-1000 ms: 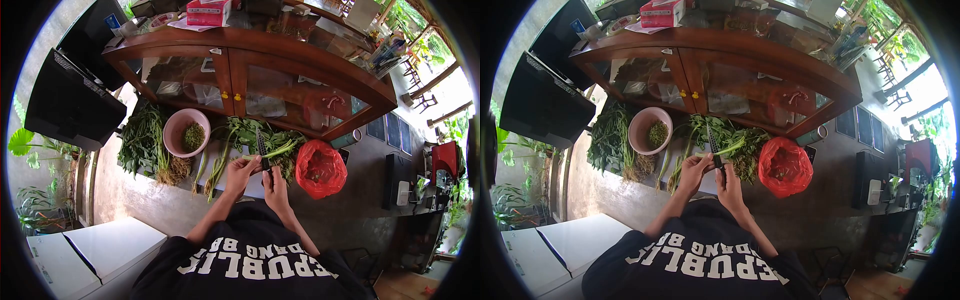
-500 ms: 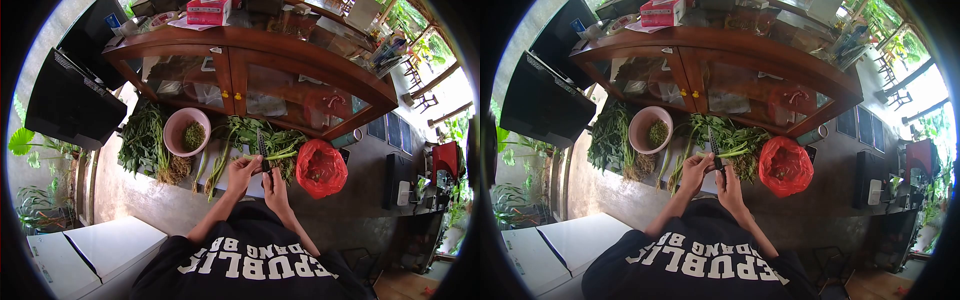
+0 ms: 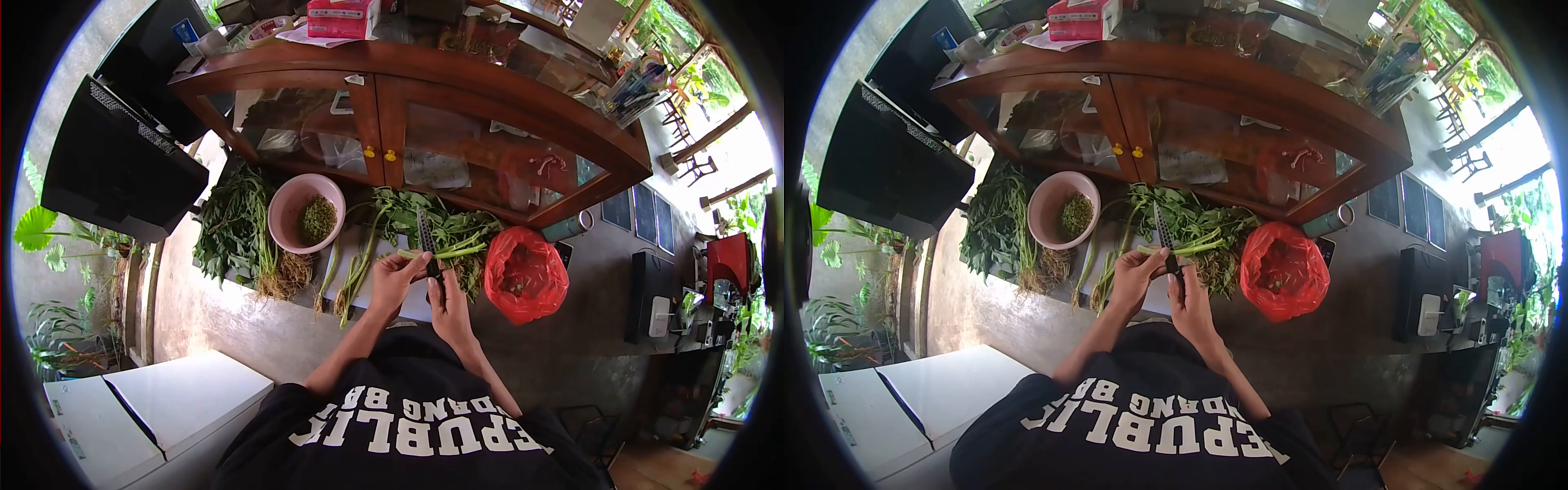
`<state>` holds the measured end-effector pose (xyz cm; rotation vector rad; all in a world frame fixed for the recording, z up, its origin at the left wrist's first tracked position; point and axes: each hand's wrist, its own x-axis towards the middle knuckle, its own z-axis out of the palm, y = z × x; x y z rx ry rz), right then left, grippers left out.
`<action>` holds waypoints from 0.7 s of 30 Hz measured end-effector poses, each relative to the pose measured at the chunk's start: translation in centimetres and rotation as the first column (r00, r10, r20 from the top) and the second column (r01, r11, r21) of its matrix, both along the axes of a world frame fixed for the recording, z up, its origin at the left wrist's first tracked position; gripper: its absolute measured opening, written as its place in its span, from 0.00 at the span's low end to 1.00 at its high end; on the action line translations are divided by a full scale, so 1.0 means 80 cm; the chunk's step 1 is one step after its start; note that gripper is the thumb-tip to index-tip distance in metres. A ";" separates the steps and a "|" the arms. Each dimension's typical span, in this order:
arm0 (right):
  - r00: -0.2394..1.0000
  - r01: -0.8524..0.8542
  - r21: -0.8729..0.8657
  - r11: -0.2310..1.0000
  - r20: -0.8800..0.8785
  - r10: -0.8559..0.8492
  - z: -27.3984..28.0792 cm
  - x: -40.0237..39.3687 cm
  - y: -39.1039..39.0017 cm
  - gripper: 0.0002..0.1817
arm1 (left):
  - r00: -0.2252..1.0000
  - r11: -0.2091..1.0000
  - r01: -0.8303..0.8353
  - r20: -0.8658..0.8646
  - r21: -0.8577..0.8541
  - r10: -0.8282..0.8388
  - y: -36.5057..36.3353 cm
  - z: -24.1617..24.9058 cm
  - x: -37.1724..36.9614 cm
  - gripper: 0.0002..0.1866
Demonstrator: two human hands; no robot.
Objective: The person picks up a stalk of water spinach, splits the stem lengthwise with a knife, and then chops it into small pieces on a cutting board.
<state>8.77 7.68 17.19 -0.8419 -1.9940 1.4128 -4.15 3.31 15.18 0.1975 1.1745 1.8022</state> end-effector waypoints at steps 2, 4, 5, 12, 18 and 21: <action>1.000 -0.016 0.021 1.000 -0.013 0.017 -0.013 -0.001 -0.004 0.08 | 1.000 1.000 -0.004 -0.023 0.014 0.004 0.002 0.006 -0.002 0.08; 0.999 -0.036 0.002 0.999 -0.034 0.036 -0.017 -0.001 -0.010 0.08 | 0.999 1.000 -0.006 -0.043 0.026 0.007 0.002 0.013 -0.002 0.09; 0.999 -0.041 0.002 0.999 -0.033 0.041 -0.017 0.000 -0.010 0.08 | 0.999 1.000 0.011 -0.049 0.023 -0.010 0.003 0.016 -0.001 0.09; 0.997 -0.065 -0.087 0.994 -0.036 0.062 -0.008 -0.001 -0.008 0.09 | 0.998 0.999 -0.013 -0.059 0.038 0.015 0.004 0.011 -0.003 0.10; 0.993 -0.118 -0.123 0.985 -0.025 0.116 -0.015 0.004 -0.008 0.10 | 0.995 0.999 0.000 -0.095 0.046 0.004 0.000 0.013 -0.012 0.09; 0.989 -0.146 -0.120 0.982 -0.014 0.145 -0.019 0.008 -0.009 0.09 | 0.997 0.996 -0.047 -0.053 0.069 0.051 0.001 0.011 -0.013 0.08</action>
